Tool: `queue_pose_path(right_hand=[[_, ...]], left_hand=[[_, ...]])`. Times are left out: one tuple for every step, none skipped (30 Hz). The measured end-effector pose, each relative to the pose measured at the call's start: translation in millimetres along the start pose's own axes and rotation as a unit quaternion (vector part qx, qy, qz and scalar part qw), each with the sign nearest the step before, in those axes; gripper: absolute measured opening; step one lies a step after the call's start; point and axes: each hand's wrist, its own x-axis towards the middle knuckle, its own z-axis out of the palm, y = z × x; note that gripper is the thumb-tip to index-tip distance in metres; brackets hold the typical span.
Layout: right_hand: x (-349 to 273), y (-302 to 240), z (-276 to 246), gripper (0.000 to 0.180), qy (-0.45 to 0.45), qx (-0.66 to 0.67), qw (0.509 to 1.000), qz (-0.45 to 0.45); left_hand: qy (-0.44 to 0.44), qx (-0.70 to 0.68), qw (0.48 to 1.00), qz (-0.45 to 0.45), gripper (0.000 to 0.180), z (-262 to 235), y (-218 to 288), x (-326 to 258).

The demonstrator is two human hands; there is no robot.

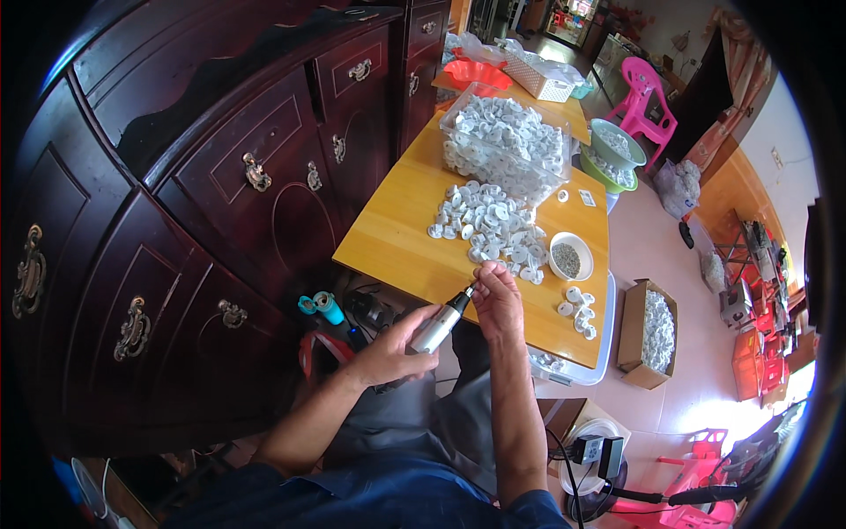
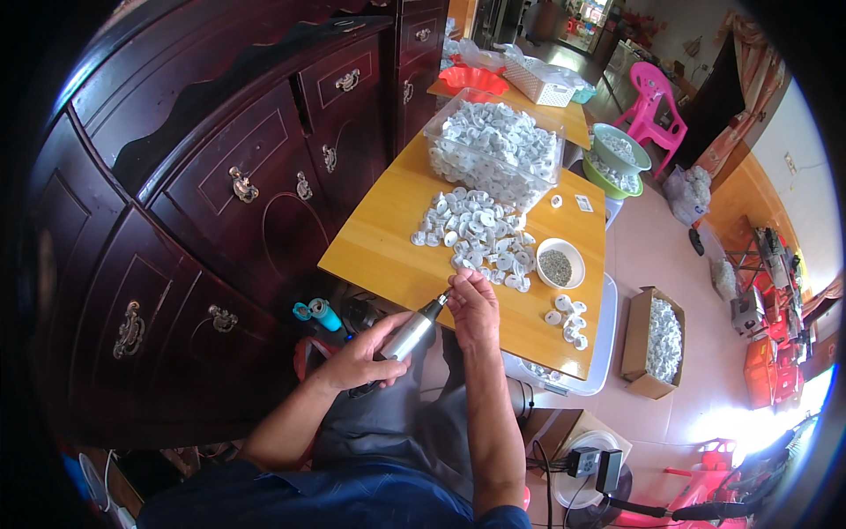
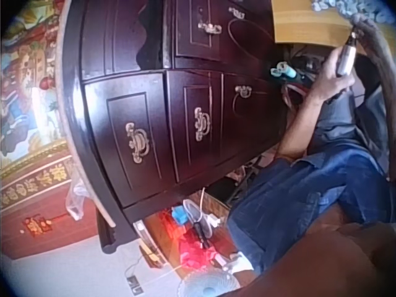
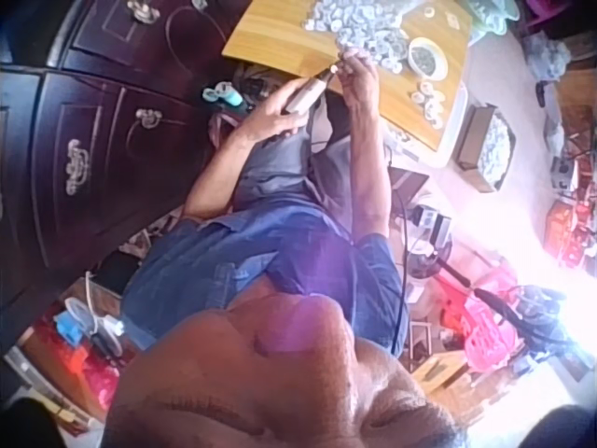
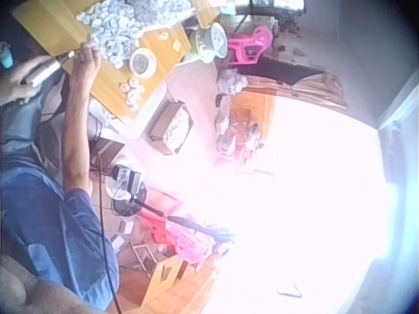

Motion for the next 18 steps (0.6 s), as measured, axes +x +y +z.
queue_pose_path(right_hand=[[-0.1,0.9,0.0,0.01,-0.001,0.0,1.0,0.002],[-0.2,1.7,-0.1,0.011,-0.001,0.001,1.0,0.005],[-0.9,2.4,1.4,0.011,-0.001,0.001,1.0,0.005],[-2.0,2.6,3.0,0.011,0.007,0.004,1.0,0.004],[-2.7,2.9,4.0,0.012,0.015,0.006,1.0,0.003],[-2.5,3.2,3.5,0.012,0.016,0.006,1.0,0.002],[-2.0,3.6,2.8,0.012,0.011,0.007,1.0,-0.007],[-1.6,3.7,2.2,0.011,0.007,0.009,1.0,-0.017],[-2.4,2.7,3.2,0.011,0.007,0.009,1.0,-0.016],[-3.6,0.8,4.3,0.011,0.014,0.009,1.0,-0.014],[-4.2,-0.3,4.9,0.01,0.02,0.01,1.0,-0.012],[-4.3,-0.9,4.1,0.01,0.02,0.01,1.0,-0.012],[-4.8,-1.2,3.2,0.01,0.017,0.005,1.0,-0.012],[-4.9,-1.5,2.5,0.009,0.014,0.0,1.0,-0.011],[-4.9,-1.3,2.2,0.009,0.014,0.0,1.0,-0.011],[-4.9,-1.0,1.9,0.009,0.013,-0.002,1.0,-0.008],[-4.7,-0.9,1.6,0.008,0.012,-0.003,1.0,-0.005],[-4.4,-0.8,0.4,0.008,0.012,-0.003,1.0,-0.005]], left_hand=[[0.002,-0.005,1.0,-0.001,0.079,-0.1,0.5,-0.2],[0.004,-0.009,1.0,-0.002,0.079,0.0,0.8,-0.2],[0.004,-0.009,1.0,-0.002,0.079,0.1,0.8,-0.4],[0.009,-0.013,1.0,-0.002,0.078,0.7,0.6,-0.4],[0.015,-0.016,1.0,-0.003,0.078,1.2,0.4,-0.4],[0.014,-0.016,1.0,-0.003,0.078,2.0,0.1,0.2],[0.014,-0.01,1.0,0.001,0.078,2.8,-0.4,0.7],[0.014,-0.004,1.0,0.006,0.078,3.1,-0.4,1.2],[0.014,-0.004,1.0,0.005,0.078,2.9,0.0,0.8],[0.014,-0.006,1.0,0.005,0.078,2.7,0.8,0.1],[0.014,-0.007,1.0,0.004,0.079,2.3,1.2,-0.5],[0.014,-0.007,1.0,0.005,0.079,2.2,1.2,-0.2],[0.013,-0.007,1.0,0.005,0.079,1.9,1.1,0.2],[0.011,-0.007,1.0,0.006,0.079,1.7,1.1,0.4],[0.012,-0.007,1.0,0.005,0.079,1.0,1.4,0.1],[0.007,-0.001,1.0,0.0,0.079,0.3,2.3,-0.3],[0.001,0.004,1.0,-0.005,0.079,-0.1,3.3,-0.5],[0.001,0.004,1.0,-0.006,0.079,0.5,4.1,-0.6]])
